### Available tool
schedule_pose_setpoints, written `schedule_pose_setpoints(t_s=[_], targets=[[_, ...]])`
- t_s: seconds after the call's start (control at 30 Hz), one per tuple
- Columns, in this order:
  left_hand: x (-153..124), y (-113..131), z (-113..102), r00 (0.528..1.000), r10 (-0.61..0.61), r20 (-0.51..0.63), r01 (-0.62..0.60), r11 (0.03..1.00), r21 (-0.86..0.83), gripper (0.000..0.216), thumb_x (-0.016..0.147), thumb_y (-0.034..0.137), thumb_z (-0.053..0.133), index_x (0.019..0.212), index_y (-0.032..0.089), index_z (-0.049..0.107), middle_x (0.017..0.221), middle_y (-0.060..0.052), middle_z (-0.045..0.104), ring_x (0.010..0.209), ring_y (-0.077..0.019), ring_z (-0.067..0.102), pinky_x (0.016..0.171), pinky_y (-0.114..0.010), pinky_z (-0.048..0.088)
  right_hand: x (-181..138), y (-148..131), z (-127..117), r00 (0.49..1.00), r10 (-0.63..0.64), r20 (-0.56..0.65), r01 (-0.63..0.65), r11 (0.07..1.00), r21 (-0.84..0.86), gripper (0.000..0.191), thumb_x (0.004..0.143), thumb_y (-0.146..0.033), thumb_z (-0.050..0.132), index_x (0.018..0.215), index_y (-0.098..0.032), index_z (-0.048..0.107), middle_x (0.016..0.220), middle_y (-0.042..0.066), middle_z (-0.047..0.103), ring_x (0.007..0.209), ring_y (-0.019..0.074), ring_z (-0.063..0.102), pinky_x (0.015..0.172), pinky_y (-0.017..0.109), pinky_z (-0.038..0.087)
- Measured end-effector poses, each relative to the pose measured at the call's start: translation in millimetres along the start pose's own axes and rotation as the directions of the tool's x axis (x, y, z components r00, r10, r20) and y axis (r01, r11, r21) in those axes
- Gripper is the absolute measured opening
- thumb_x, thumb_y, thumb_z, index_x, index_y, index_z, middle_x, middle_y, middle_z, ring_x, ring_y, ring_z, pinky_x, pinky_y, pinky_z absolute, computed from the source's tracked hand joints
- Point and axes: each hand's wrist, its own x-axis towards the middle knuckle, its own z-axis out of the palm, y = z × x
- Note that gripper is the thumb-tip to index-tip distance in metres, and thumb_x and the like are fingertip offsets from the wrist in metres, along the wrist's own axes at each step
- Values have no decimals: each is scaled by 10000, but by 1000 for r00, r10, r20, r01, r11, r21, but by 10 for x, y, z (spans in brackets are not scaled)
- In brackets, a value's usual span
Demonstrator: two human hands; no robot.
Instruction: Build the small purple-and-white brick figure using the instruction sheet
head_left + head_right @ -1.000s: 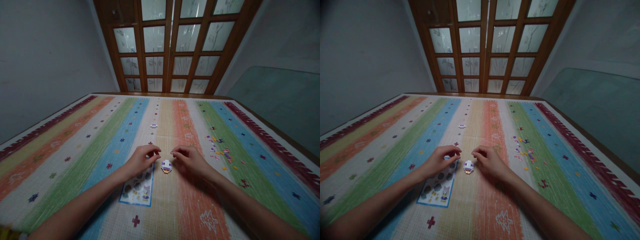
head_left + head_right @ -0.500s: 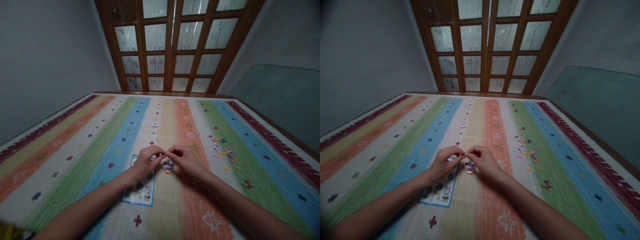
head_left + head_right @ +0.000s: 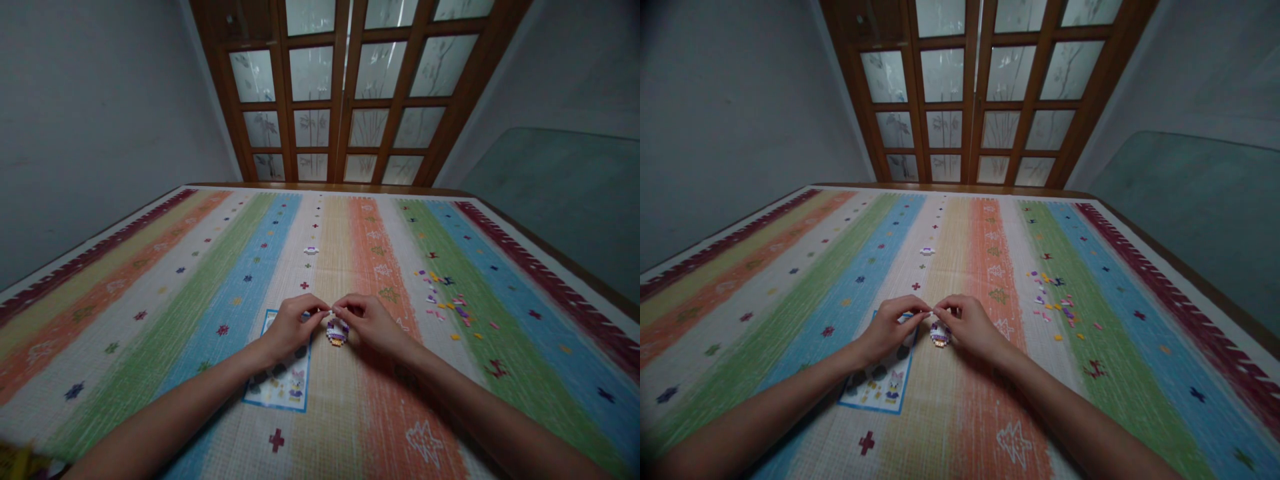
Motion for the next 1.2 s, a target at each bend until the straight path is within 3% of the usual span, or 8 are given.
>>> schedule_pose_setpoints(t_s=[0.2, 0.63, 0.8, 0.97, 1.07, 1.2], targets=[[-3, -14, 9, 1000, -30, 3, 30, 1000, 4, 102, 804, 172, 573, 753, 149, 658, 721, -37, 669, 676, -150, 590, 659, -270, 460, -25, 50, 16, 997, -26, -66, 23, 999, -49, 111, 759, -227, 606, 764, -161, 695, 641, 20, 616, 559, 121, 471, 520, 250, 359], [-52, -71, 89, 987, -161, 3, 161, 986, -42, 108, 799, 228, 582, 785, 151, 657, 700, -24, 646, 635, -138, 544, 609, -258, 425, -41, 68, 62, 996, -60, -61, 55, 995, -81, 131, 794, -224, 589, 792, -182, 713, 719, 45, 695, 632, 148, 585, 595, 272, 440], [-70, -46, 115, 978, -201, 59, 198, 978, 62, 174, 770, 312, 631, 838, 154, 600, 749, -29, 613, 669, -156, 530, 625, -287, 421, 7, 124, 29, 997, -57, -49, 51, 992, -119, 158, 785, -153, 550, 803, -176, 705, 764, 66, 700, 682, 162, 606, 625, 285, 458], [-140, 30, 219, 981, -146, 128, 117, 971, 209, 388, 664, 388, 728, 899, 160, 520, 899, -85, 579, 816, -225, 527, 705, -352, 430, 12, 225, 22, 998, -67, -15, 65, 993, -98, 162, 793, -149, 531, 825, -160, 689, 793, 73, 700, 717, 165, 630, 660, 292, 481], [-165, 10, 98, 985, -133, 114, 100, 962, 256, 362, 716, 399, 679, 935, 162, 516, 922, -103, 569, 865, -251, 524, 738, -373, 426, -16, 277, 14, 996, -82, -24, 79, 991, -107, 157, 795, -167, 530, 830, -163, 683, 811, 75, 701, 735, 168, 634, 672, 296, 486], [-158, -185, -362, 982, -190, 12, 171, 909, 380, 298, 764, 366, 603, 975, 168, 534, 1005, -125, 556, 965, -276, 499, 836, -407, 392, -60, 327, -49, 995, -83, -51, 77, 991, -112, 150, 799, -208, 532, 835, -166, 671, 802, 69, 695, 729, 170, 628, 667, 302, 487]])
